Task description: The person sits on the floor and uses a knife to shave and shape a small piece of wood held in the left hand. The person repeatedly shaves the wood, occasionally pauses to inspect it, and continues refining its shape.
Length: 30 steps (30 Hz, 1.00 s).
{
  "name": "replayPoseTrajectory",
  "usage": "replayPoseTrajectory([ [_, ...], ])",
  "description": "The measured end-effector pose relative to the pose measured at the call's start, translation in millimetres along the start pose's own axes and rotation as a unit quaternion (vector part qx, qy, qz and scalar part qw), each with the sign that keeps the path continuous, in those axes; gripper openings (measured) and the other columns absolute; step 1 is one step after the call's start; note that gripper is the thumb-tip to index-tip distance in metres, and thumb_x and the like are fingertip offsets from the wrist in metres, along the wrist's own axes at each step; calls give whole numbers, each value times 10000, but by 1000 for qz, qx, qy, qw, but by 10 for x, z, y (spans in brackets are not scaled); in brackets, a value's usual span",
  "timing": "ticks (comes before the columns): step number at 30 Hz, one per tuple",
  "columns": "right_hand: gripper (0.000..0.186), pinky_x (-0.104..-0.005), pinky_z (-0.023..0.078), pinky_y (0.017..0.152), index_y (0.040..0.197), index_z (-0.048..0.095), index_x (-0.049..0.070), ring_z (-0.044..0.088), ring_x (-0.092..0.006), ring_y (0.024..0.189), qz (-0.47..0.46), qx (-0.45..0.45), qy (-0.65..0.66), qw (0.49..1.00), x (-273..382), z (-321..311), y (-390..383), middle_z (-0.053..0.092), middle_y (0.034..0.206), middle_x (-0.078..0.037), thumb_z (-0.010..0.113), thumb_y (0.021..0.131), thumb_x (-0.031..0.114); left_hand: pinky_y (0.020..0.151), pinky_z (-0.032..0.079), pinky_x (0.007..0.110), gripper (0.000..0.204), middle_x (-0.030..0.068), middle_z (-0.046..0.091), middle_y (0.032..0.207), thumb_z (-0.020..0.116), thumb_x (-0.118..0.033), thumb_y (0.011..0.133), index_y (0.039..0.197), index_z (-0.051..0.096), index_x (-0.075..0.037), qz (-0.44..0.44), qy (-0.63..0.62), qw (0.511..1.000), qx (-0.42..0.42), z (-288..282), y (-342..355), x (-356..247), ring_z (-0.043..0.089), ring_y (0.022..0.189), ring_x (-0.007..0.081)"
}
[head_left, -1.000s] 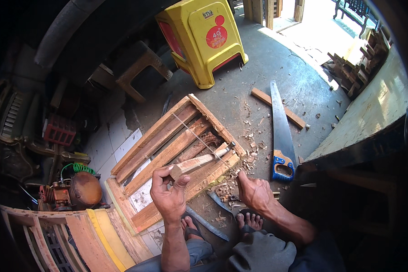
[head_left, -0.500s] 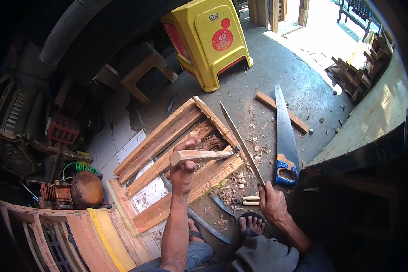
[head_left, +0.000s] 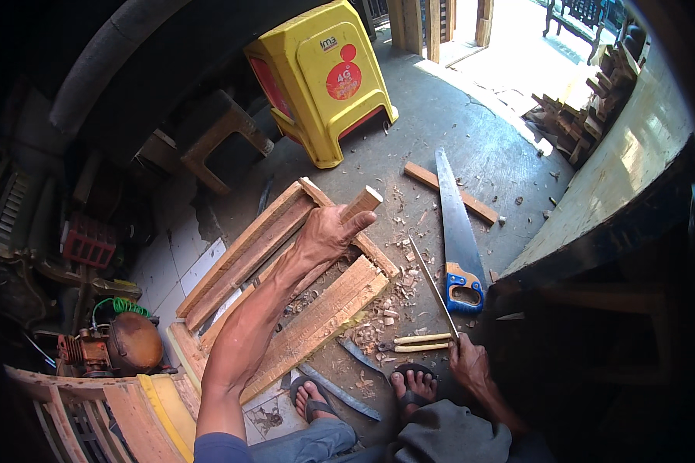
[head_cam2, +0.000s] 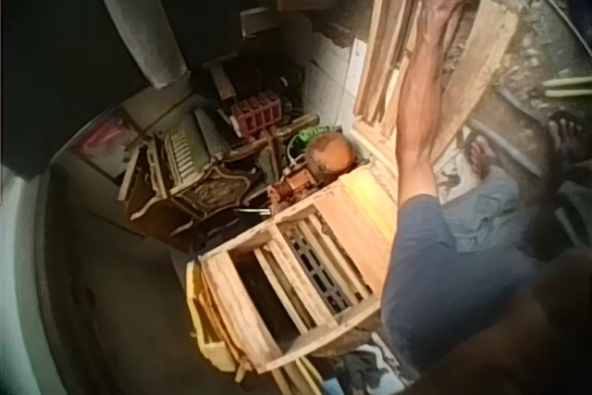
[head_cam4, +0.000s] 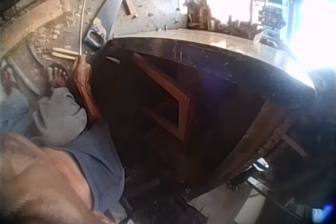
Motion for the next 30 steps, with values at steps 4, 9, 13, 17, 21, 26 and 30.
replayPoseTrajectory([
  [4, 193, -502, 534, 642, 982, 649, 25, 702, -435, 731, -62, -33, 180, 981, 243, -120, -70, 672, 735, -256, 627, 965, 216, 706, 545, 456, 795, 191, 661, 758, 705, -719, 812, 955, 621, 58, 77, 52, 995, 46, 215, -180, -50, 696, 775, 305],
  [9, 217, -444, 524, 610, 1074, 677, 8, 728, -326, 685, -131, -81, 214, 965, 765, -433, 144, 682, 730, -217, 653, 952, 187, 904, 522, 444, 587, 241, 703, 1041, 817, -367, 825, 1168, 627, 71, 86, 69, 991, 81, 362, -301, -52, 691, 1035, 330],
  [13, 215, -467, 522, 608, 1042, 636, 15, 696, -412, 689, -146, -100, 180, 968, 865, -399, 299, 665, 711, -223, 651, 957, 211, 745, 569, 464, 355, 276, 708, 868, 722, -163, 802, 1072, 649, 56, 52, 129, 988, 61, 217, -390, -141, 725, 824, 408],
  [17, 262, -582, 518, 690, 1037, 560, 26, 672, -501, 768, -111, -76, 11, 991, 507, -39, 530, 664, 769, -293, 620, 962, 270, 691, 586, 493, 273, 299, 687, 763, 655, -66, 779, 1014, 617, 68, 97, 183, 973, 102, 149, -560, -232, 724, 746, 432],
  [21, 271, -602, 524, 721, 1040, 542, 32, 672, -519, 790, -37, -42, -43, 998, 193, 235, 456, 676, 806, -302, 619, 952, 277, 693, 584, 507, 288, 316, 685, 797, 640, -37, 760, 1024, 618, 75, 106, 200, 964, 143, 173, -646, -258, 720, 778, 447],
  [26, 447, -563, 507, 888, 1248, 534, 11, 631, -452, 1101, -3, 10, -73, 997, 106, 303, 279, 626, 1153, -327, 649, 932, 305, 663, 556, 514, 250, 306, 670, 766, 648, -39, 770, 996, 577, 43, 89, 304, 930, 184, 284, -802, -376, 708, 753, 451],
  [30, 837, -502, 453, 1046, 1501, 373, -25, 535, -422, 1281, -201, 47, 141, 968, 576, -83, 266, 523, 1364, -312, 744, 891, 413, 580, 569, 491, 187, 222, 711, 743, 596, -110, 885, 986, 565, 44, 170, 417, 855, 258, 651, -978, -295, 742, 716, 365],
])
Point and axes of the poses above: each hand's wrist, its own y-axis towards the middle knuckle, its own z-axis out of the palm, x = y × z, the point moved 1 cm from there along y, towards the middle knuckle
